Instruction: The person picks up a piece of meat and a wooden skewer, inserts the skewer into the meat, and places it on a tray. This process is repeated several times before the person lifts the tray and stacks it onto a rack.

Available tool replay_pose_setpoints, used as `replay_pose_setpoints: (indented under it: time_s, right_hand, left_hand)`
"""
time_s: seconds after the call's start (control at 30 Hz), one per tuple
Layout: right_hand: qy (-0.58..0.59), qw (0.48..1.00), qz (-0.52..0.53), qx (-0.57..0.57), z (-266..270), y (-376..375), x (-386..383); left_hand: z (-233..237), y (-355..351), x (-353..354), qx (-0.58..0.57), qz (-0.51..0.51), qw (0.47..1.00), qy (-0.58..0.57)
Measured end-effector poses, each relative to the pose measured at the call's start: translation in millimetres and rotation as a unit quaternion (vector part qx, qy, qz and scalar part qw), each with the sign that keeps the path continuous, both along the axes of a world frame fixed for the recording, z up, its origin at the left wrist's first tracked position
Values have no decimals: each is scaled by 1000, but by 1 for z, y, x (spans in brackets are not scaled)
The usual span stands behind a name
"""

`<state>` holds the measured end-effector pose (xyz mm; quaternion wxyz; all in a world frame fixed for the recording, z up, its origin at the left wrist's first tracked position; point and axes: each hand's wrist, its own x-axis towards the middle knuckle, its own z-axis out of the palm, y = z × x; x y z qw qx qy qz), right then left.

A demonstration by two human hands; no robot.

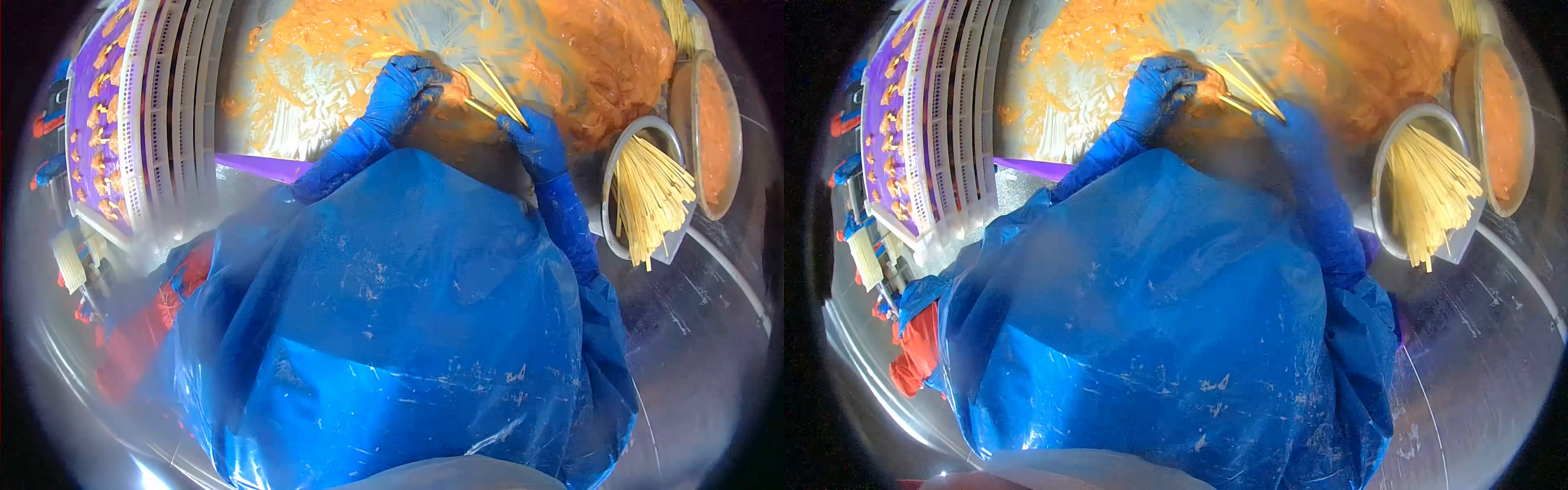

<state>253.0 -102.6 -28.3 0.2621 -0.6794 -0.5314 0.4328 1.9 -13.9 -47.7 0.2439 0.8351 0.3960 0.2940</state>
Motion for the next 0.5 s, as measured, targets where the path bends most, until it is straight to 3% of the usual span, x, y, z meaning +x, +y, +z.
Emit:
replay_pose_setpoints:
  time_s: [0.5]
  right_hand:
    - [-105,993,12,42,12,12,-22]
  left_hand:
    - [-3,1,1,19,-8,1000,-16]
